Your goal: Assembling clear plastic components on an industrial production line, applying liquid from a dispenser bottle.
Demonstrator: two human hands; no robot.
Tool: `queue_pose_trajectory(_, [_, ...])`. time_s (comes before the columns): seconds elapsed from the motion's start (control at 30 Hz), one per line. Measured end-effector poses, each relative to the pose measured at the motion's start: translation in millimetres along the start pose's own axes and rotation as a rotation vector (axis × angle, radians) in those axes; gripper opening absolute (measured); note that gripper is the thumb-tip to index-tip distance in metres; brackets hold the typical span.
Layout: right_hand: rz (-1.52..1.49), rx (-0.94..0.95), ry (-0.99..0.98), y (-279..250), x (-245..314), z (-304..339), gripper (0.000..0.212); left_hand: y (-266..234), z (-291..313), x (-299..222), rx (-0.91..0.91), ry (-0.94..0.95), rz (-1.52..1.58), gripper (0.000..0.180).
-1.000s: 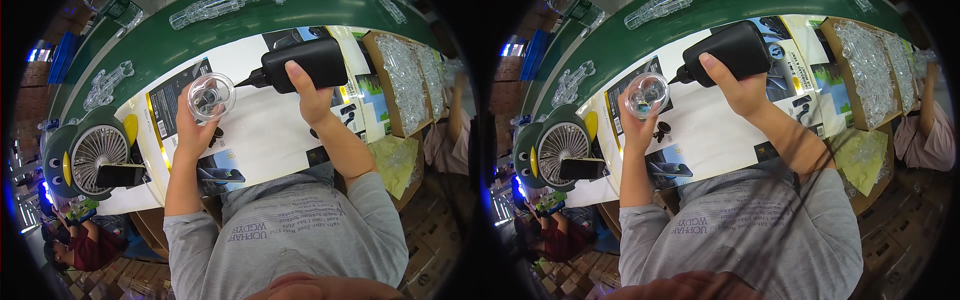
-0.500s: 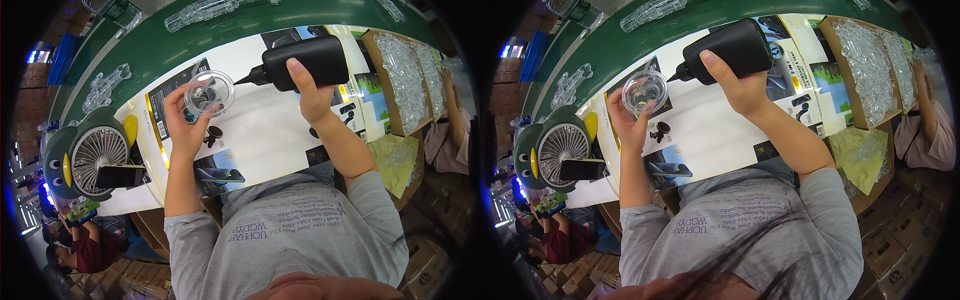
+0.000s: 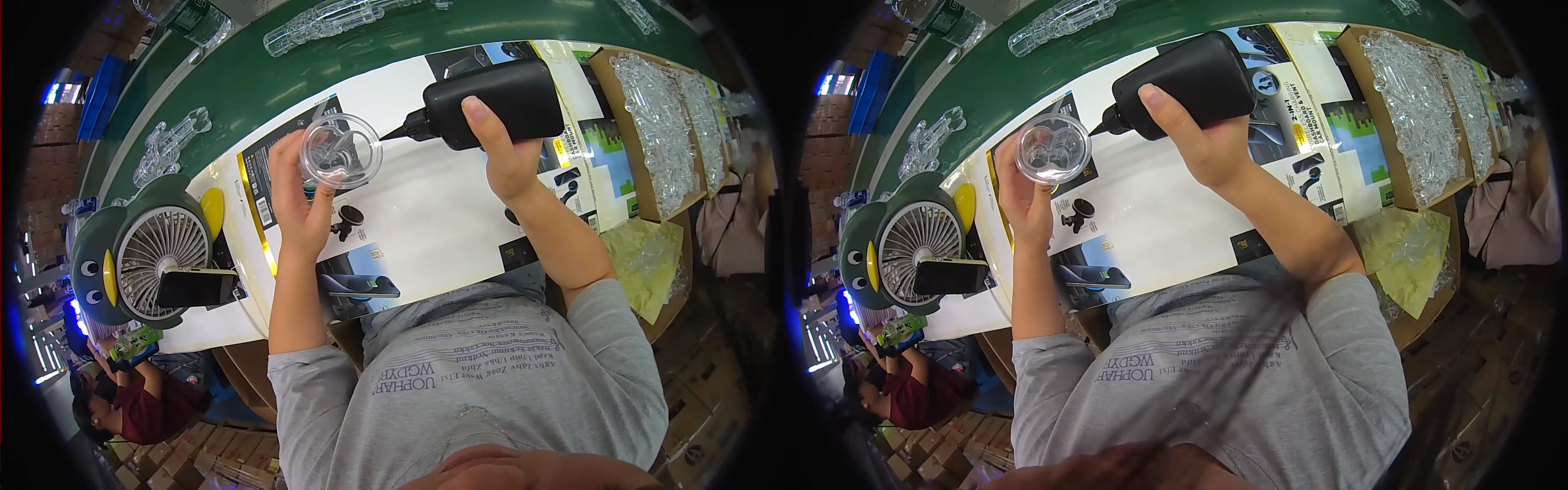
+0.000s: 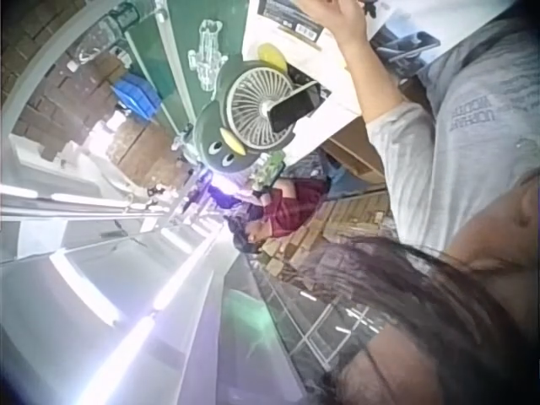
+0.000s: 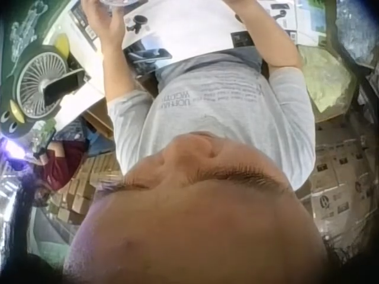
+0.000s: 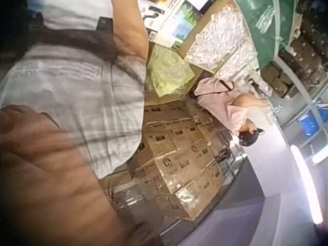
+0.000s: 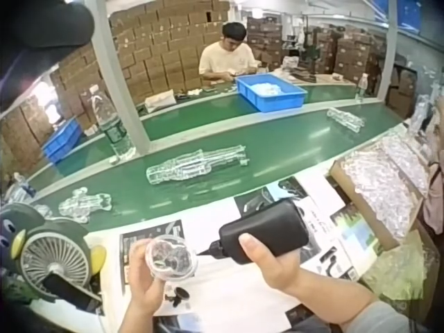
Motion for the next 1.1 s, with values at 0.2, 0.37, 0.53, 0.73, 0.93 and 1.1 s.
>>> queue_pose_trajectory(0.2, [-0.010, 0.001, -0.007, -1, 1, 0, 0.018, -1, -2, -1, -0.001, -0.015, -0.043, 0.039])
queue_pose_trajectory(0.37, [-0.010, 0.011, -0.018, 1, 3, -1, 0.018, -1, -2, 0, 0.013, -0.022, 0.030, 0.037])
queue_pose_trajectory(0.53, [-0.035, 0.017, 0.012, 0, 0, 0, 0.019, 1, 2, 3, 0.017, -0.061, 0.164, 0.036])
queue_pose_trajectory(0.73, [-0.091, 0.005, 0.047, 0, -1, 1, 0.021, 3, 3, 4, 0.034, -0.104, 0.339, 0.038])
queue_pose_trajectory(0.93, [-0.135, 0.004, 0.070, -1, -1, 2, 0.020, 3, 3, 7, 0.083, -0.125, 0.405, 0.037])
queue_pose_trajectory(1.1, [-0.151, 0.009, 0.063, -2, -2, 2, 0.019, 5, 5, 11, 0.128, -0.158, 0.468, 0.038])
Point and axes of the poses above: each hand's wrist, its own z-axis away from the middle knuckle, its own y-axis out of the palm, x = y × z, the point moved 7 cm from there along -z, towards the middle knuckle, and after that the axes turned 11 degrees about x, right-handed, at the moved point
